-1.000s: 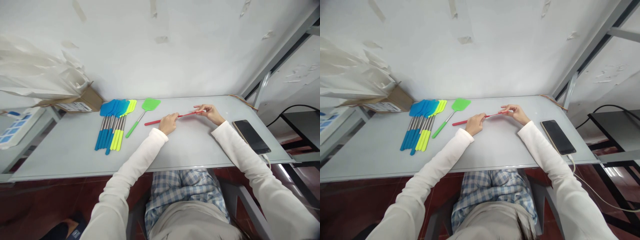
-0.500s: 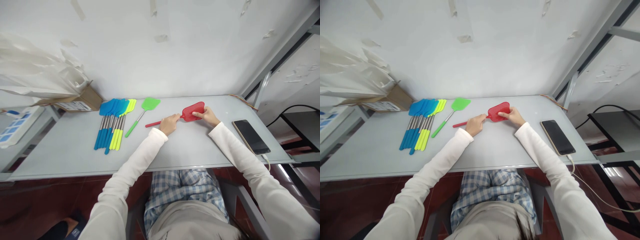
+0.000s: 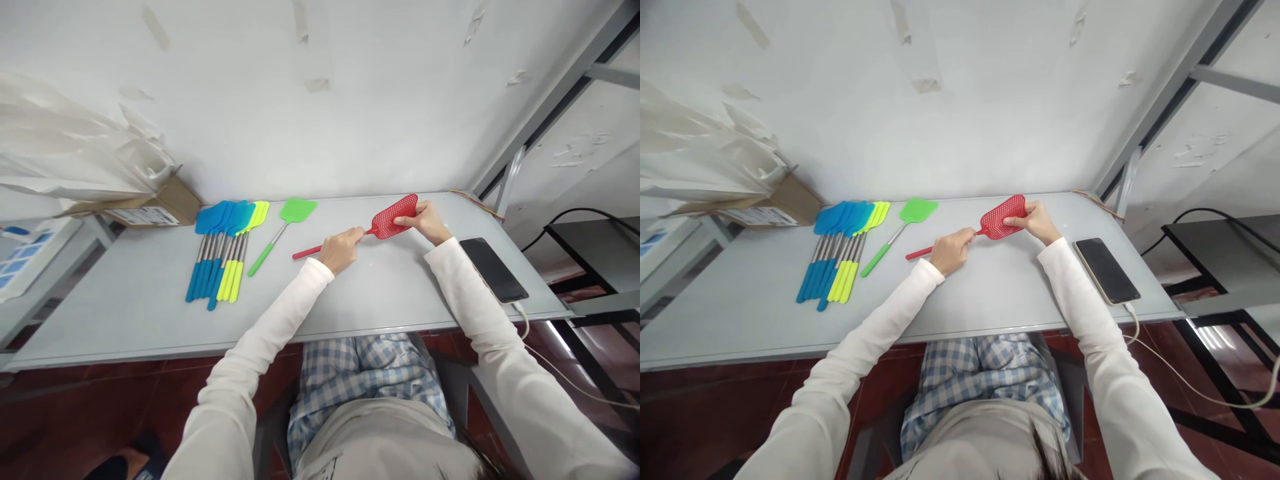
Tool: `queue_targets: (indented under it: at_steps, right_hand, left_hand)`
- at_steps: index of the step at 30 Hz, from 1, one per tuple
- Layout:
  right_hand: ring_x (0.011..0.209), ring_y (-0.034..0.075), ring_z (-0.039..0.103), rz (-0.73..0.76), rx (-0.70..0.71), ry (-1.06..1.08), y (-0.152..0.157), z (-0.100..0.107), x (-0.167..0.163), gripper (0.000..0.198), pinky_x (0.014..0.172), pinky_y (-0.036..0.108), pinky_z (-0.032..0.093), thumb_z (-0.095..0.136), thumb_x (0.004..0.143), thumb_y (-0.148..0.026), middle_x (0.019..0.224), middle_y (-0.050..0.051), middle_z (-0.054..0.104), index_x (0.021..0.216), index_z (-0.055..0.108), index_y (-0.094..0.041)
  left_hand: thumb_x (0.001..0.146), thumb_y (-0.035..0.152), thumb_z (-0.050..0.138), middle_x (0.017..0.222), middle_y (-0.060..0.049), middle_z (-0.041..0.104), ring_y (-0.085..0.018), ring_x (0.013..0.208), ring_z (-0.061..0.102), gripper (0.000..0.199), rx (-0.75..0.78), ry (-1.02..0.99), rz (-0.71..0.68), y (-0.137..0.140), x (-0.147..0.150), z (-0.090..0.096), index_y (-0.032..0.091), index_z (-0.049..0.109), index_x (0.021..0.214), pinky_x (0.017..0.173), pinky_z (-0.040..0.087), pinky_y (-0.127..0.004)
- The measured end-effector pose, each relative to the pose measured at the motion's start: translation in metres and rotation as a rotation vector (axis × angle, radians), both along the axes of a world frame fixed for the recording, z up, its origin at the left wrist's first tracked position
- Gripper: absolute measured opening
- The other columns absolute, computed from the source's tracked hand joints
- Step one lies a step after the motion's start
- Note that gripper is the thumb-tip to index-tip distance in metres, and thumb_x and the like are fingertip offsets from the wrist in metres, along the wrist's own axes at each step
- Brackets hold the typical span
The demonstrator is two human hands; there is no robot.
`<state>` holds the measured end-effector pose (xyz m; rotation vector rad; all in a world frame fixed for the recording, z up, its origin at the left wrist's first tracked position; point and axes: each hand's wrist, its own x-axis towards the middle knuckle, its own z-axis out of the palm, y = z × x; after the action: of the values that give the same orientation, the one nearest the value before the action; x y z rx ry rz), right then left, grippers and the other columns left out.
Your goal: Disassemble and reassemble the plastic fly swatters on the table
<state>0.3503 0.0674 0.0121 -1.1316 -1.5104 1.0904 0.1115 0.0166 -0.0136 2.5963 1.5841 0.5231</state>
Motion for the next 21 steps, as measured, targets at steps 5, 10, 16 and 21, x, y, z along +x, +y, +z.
queue_targets:
  at_steps: [5,10,16,21]
  right_hand:
    - [0.076,0.024,0.068,0.019,0.041,-0.022,-0.012,0.012,-0.004,0.048,0.069,0.038,0.056,0.087,0.051,-0.057,0.079,0.006,0.072,0.073,0.071,-0.018]
    - [0.071,0.020,0.062,-0.272,0.255,-0.126,-0.020,0.033,-0.022,0.061,0.062,0.032,0.048,0.049,0.082,-0.077,0.063,0.003,0.059,0.070,0.065,-0.020]
    - [0.062,0.016,0.058,-0.631,0.467,-0.427,-0.011,0.041,-0.036,0.070,0.057,0.028,0.036,0.025,0.095,-0.070,0.049,0.001,0.039,0.074,0.070,-0.020]
    - [0.062,0.017,0.059,-0.624,0.537,-0.474,0.006,0.036,-0.032,0.078,0.056,0.027,0.033,0.010,0.099,-0.062,0.049,0.001,0.040,0.086,0.073,-0.018]
  left_hand:
    - [0.099,0.022,0.033,0.090,-0.003,0.070,-0.018,0.079,0.066,0.024,-0.034,-0.075,0.003,-0.013,0.000,0.015,0.022,0.056,0.100,0.061,0.036,-0.027]
    - [0.104,0.043,0.027,0.107,-0.010,0.068,-0.021,0.086,0.068,0.037,-0.027,-0.011,0.067,-0.025,0.017,0.034,0.018,0.051,0.117,0.062,0.039,-0.027]
    - [0.105,0.039,0.025,0.077,-0.005,0.064,-0.022,0.071,0.065,0.037,-0.178,-0.103,0.004,-0.031,0.025,0.032,0.018,0.048,0.123,0.061,0.036,-0.027]
    - [0.103,0.034,0.030,0.058,0.004,0.039,-0.014,0.052,0.046,0.025,-0.295,-0.469,-0.112,-0.043,0.020,0.030,0.022,0.049,0.091,0.061,0.033,-0.026]
